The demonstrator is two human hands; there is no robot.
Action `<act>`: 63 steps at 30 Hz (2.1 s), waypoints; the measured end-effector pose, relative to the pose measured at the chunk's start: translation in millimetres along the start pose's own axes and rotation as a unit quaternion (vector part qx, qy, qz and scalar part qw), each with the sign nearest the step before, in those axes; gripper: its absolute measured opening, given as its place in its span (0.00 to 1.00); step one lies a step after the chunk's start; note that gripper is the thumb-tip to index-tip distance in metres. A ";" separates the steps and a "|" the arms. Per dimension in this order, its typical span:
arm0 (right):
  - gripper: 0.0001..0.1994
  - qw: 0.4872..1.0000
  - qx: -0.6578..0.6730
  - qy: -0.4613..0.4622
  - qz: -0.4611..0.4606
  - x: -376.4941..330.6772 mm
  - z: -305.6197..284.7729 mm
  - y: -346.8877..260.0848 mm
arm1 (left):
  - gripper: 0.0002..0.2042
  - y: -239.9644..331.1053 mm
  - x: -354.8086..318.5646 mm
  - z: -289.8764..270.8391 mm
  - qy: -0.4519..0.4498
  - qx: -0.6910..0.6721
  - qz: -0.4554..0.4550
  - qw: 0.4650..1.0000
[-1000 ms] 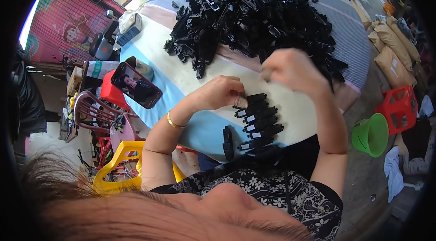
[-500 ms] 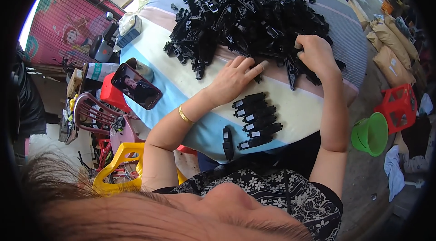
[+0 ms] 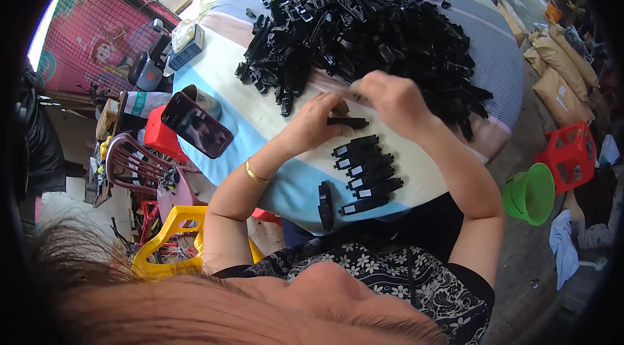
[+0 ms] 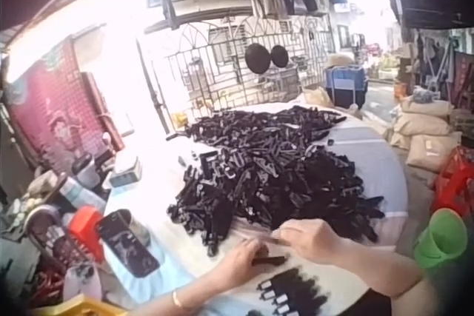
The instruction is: Sorting and inspecting small black plastic manufacturing components on a table.
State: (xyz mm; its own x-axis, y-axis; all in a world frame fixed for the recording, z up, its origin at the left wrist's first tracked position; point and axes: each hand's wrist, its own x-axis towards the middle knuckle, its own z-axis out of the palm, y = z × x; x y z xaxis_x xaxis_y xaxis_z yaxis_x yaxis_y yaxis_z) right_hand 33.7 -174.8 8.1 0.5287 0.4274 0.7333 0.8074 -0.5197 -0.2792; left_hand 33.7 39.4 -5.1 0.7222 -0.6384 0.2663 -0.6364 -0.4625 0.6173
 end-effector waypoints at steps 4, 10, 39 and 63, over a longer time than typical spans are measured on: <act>0.06 0.990 0.055 -0.125 -0.041 -4.6 6.8 -2.4 | 0.11 1.3 -6.9 -5.5 -0.002 0.046 -0.048 0.998; 0.09 0.963 0.046 -0.196 0.178 -1.0 5.6 -9.7 | 0.13 1.2 -7.7 -13.0 0.032 0.211 -0.013 0.977; 0.09 0.975 0.095 -0.199 0.039 -4.8 11.4 8.3 | 0.09 1.0 -1.6 3.2 0.012 -0.022 -0.103 0.994; 0.09 0.955 -0.138 -0.141 0.220 -9.1 -66.7 62.8 | 0.10 36.1 88.1 52.8 -0.028 0.339 0.330 0.880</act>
State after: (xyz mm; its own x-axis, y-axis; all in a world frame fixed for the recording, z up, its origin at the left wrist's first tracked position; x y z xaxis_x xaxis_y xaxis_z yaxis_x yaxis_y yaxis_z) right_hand 62.2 -260.7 25.3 0.8815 0.2852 0.3763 0.4120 -0.8538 -0.3182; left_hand 60.0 -66.1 1.5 0.1313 -0.9268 0.3518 -0.9417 -0.2275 -0.2479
